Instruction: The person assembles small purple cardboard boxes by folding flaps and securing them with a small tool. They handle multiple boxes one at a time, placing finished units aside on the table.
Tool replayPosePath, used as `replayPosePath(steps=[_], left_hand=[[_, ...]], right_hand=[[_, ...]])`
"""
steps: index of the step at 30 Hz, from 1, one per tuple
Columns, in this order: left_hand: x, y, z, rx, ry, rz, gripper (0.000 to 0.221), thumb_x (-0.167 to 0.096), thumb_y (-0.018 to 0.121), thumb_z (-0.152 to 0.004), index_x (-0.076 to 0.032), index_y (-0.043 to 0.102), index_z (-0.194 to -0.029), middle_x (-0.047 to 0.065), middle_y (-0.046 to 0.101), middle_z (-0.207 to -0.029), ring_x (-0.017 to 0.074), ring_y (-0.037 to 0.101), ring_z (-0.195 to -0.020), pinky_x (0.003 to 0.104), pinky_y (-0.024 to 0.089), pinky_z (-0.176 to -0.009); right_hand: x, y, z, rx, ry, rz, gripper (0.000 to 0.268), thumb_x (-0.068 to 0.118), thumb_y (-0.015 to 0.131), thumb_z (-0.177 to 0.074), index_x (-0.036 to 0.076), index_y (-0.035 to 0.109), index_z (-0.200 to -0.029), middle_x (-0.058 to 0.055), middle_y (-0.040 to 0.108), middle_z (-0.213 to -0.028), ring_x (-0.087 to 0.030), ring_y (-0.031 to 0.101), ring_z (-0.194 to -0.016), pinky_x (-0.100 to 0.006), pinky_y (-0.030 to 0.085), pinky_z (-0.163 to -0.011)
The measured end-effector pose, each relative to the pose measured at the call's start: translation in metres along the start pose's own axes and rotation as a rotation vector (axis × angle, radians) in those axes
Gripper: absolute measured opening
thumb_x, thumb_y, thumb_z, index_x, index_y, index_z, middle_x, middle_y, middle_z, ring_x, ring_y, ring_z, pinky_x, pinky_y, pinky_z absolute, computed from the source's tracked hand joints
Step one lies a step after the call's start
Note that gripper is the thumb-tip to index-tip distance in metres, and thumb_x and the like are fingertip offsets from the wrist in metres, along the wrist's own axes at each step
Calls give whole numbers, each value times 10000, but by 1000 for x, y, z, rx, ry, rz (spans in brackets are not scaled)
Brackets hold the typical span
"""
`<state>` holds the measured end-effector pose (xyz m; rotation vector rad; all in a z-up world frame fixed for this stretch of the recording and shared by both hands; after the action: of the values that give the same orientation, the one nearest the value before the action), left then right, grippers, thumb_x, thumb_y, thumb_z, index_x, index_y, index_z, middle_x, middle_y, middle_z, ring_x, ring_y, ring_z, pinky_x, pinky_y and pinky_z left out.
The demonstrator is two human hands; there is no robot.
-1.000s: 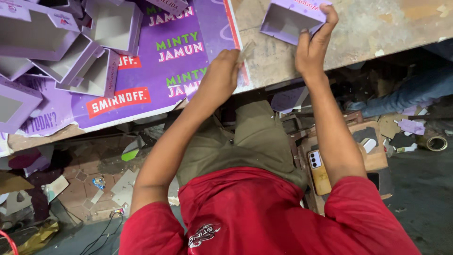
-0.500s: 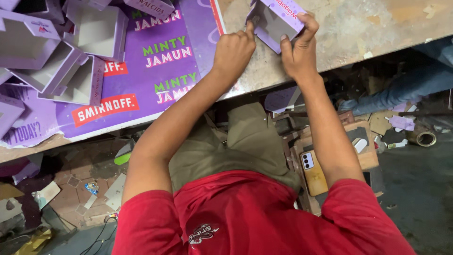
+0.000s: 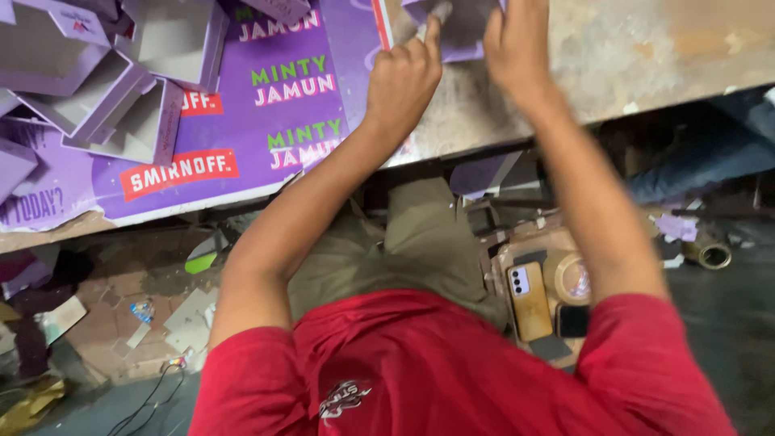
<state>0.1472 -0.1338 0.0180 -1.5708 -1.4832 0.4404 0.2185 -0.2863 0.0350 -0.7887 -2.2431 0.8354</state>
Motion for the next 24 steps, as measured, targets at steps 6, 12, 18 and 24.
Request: replayPosePath(steps=[6, 12, 18, 24], left_hand=[[-17, 20, 24, 200, 90, 19, 525, -105, 628, -863, 10, 604, -1374, 4, 615, -652, 130, 615, -510, 297, 454, -452], [-3, 42, 15, 228, -25, 49, 408, -82, 638, -924, 75, 634, -1300, 17, 656, -683, 155, 679, -588, 317, 499, -498], [-38, 2, 20, 104, -24, 479, 412, -79, 646, -789, 44, 658, -1182, 106, 703, -663, 253, 708, -568, 380, 534, -495], [-19, 2, 24, 113, -41, 482, 402, -81, 637, -795, 18, 664, -1184, 125, 716, -653, 275, 720, -562, 397, 530, -472]], right_hand=[[1, 23, 61, -224, 250, -413, 575, -94, 394, -976, -8, 195, -1508, -250, 592, -1297, -338, 650, -1206, -464, 496, -1097], [12, 43, 59, -166, 236, -466, 494, -59, 393, -1046, 28, 204, -1494, -233, 604, -1318, -325, 649, -1256, -455, 492, -1107], [0, 54, 61, -80, 355, -660, 387, 94, 419, -1220, 33, 177, -1516, -228, 603, -1362, -316, 600, -1273, -434, 479, -1118], [5, 46, 63, -65, 245, -532, 526, -36, 391, -1087, 51, 122, -1531, -253, 558, -1402, -360, 593, -1343, -450, 446, -1188]])
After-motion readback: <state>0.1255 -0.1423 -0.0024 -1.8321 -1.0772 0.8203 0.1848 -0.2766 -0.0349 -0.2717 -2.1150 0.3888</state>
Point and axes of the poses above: each hand's wrist, its own z-axis away from the middle knuckle, its own y-axis out of the palm, x = y × z, the point moved 7 cm from there along -z, towards the middle knuckle
